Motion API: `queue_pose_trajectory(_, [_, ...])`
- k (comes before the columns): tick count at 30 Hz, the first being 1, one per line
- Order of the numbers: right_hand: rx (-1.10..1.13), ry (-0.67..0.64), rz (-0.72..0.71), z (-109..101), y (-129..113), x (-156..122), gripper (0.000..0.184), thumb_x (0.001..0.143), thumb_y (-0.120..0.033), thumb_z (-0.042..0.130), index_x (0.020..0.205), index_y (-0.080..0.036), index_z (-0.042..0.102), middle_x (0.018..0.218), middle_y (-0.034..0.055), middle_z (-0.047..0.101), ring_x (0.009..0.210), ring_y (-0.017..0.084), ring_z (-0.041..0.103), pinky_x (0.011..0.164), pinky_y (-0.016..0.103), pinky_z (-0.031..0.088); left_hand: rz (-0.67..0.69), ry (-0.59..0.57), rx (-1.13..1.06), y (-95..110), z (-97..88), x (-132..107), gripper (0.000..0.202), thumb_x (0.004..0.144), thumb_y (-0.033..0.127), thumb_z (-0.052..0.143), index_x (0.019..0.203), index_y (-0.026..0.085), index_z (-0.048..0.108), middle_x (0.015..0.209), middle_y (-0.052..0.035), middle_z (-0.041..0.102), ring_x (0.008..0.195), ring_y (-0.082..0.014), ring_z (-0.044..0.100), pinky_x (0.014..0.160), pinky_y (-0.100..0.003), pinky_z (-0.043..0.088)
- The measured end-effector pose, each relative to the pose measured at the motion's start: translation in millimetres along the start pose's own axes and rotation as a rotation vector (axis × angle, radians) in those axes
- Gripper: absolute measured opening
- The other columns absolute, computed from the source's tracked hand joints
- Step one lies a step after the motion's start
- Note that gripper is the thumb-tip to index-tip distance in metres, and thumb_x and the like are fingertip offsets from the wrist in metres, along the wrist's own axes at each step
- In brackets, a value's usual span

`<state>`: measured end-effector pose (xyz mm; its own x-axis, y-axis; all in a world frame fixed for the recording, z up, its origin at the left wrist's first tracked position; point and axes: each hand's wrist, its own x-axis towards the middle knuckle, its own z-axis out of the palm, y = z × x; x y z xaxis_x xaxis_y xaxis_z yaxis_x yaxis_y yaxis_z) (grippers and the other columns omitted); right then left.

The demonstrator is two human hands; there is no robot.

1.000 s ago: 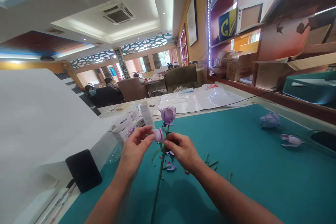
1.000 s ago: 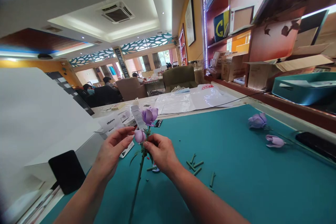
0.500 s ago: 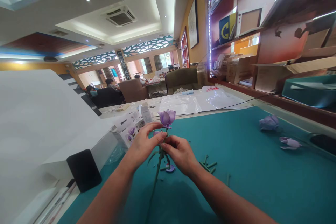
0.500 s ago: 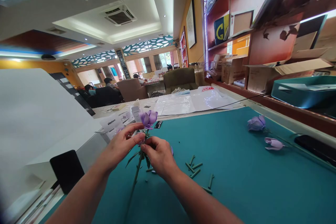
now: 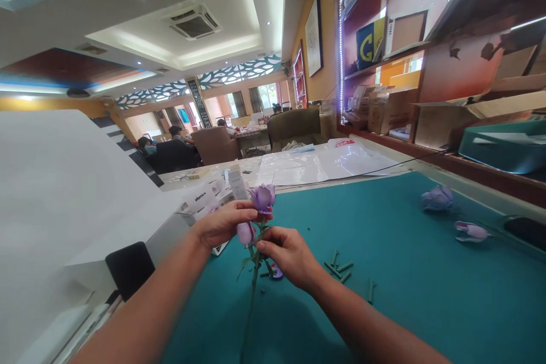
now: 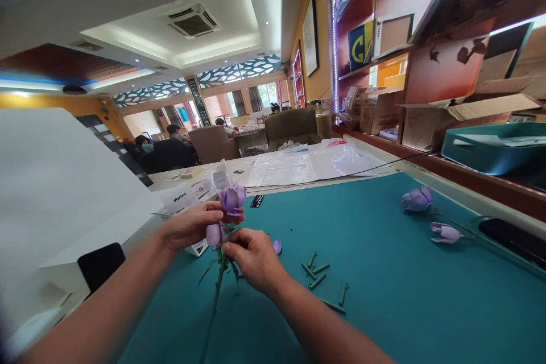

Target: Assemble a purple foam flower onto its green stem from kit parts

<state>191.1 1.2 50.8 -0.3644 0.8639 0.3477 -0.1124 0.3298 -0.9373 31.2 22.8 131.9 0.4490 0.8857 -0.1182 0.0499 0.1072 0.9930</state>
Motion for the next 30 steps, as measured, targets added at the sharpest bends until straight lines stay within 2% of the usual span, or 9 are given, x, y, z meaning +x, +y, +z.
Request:
queue_pose_trajectory(5, [0.021,-0.011,0.033,0.6,2.7,0.7,0.014,0.072,-0.029,0.059,0.065,-0.017,0.06,0.058,-0.0023,0.052,0.055,0.011,0.045,0.052,0.023,0.036,0.003,-0.023,-0.099,-6.9,1.1,5.8,0.026,0.063,0.025,0.082,0.086,0.015,0.074,0.09,-0.0074,0.074,0.086,-0.0198,0.065,0.077,-0.028,0.05])
queue_pose_trajectory(9, [0.001,-0.125,0.051,-19.5,3.0,7.7,0.016,0.075,-0.031,0.06,0.071,-0.016,0.063,0.065,-0.0001,0.061,0.062,0.012,0.054,0.059,0.024,0.042,-0.04,-0.009,-0.105,-13.7,-5.2,9.0,0.031,0.062,0.025,0.082,0.089,0.013,0.073,0.085,-0.0079,0.074,0.081,-0.0179,0.065,0.073,-0.027,0.049])
queue_pose_trajectory(12, [-0.295,-0.151,0.15,-44.9,6.3,15.3,0.022,0.085,-0.031,0.05,0.082,-0.016,0.066,0.076,0.003,0.068,0.069,0.013,0.061,0.062,0.023,0.045,-0.061,-0.016,-0.085,-18.7,-10.9,11.9,0.032,0.063,0.027,0.082,0.09,0.012,0.073,0.086,-0.0094,0.074,0.081,-0.0178,0.065,0.068,-0.025,0.047])
queue_pose_trajectory(14, [-0.702,-0.202,0.238,-58.5,14.9,19.5,0.018,0.084,-0.026,0.052,0.085,-0.019,0.068,0.08,0.0018,0.071,0.073,0.014,0.063,0.062,0.023,0.044,-0.067,-0.022,-0.09,-23.3,-14.3,14.1,0.032,0.064,0.026,0.081,0.092,0.011,0.072,0.086,-0.0101,0.073,0.082,-0.0181,0.064,0.066,-0.024,0.046])
queue_pose_trajectory(17, [-0.977,-0.184,0.336,-68.1,38.1,23.1,0.017,0.079,-0.02,0.057,0.089,-0.019,0.071,0.087,0.0072,0.072,0.084,0.022,0.064,0.066,0.028,0.042,-0.06,-0.006,-0.124,-33.4,-18.8,18.2,0.031,0.065,0.025,0.08,0.092,0.011,0.072,0.083,-0.0099,0.073,0.078,-0.0177,0.064,0.063,-0.024,0.046])
queue_pose_trajectory(20, [-1.095,-0.151,0.373,-69.9,64.2,24.0,0.029,0.082,-0.016,0.051,0.106,-0.019,0.067,0.105,0.0131,0.069,0.096,0.027,0.062,0.069,0.031,0.04,-0.051,0.003,-0.169,-45.2,-21.8,22.3,0.032,0.064,0.027,0.08,0.09,0.011,0.072,0.079,-0.0089,0.072,0.072,-0.0159,0.063,0.06,-0.024,0.046])
queue_pose_trajectory(22, [-1.138,-0.169,0.367,-71.1,77.2,23.8,0.033,0.085,-0.016,0.047,0.112,-0.02,0.065,0.109,0.0129,0.068,0.098,0.026,0.061,0.07,0.031,0.039,-0.054,-0.009,-0.203,-52.0,-22.3,24.6,0.034,0.064,0.027,0.081,0.092,0.01,0.072,0.079,-0.0087,0.072,0.072,-0.0157,0.063,0.06,-0.023,0.046])
queue_pose_trajectory(26, [-1.184,-0.243,0.315,-73.5,89.3,22.7,0.034,0.086,-0.01,0.042,0.109,-0.022,0.064,0.105,0.0085,0.068,0.096,0.021,0.061,0.071,0.027,0.037,-0.058,-0.02,-0.293,-62.6,-21.1,28.6,0.038,0.065,0.026,0.081,0.097,0.009,0.071,0.077,-0.008,0.072,0.074,-0.0166,0.065,0.062,-0.023,0.047])
queue_pose_trajectory(30, [-1.247,-0.29,0.241,-69.4,91.1,21.9,0.029,0.084,-0.006,0.043,0.096,-0.02,0.066,0.097,0.0081,0.066,0.09,0.019,0.058,0.07,0.025,0.034,-0.033,-0.049,-0.382,-72.8,-21.4,32.4,0.036,0.066,0.026,0.08,0.096,0.009,0.071,0.076,-0.0074,0.072,0.074,-0.0163,0.065,0.067,-0.024,0.049])
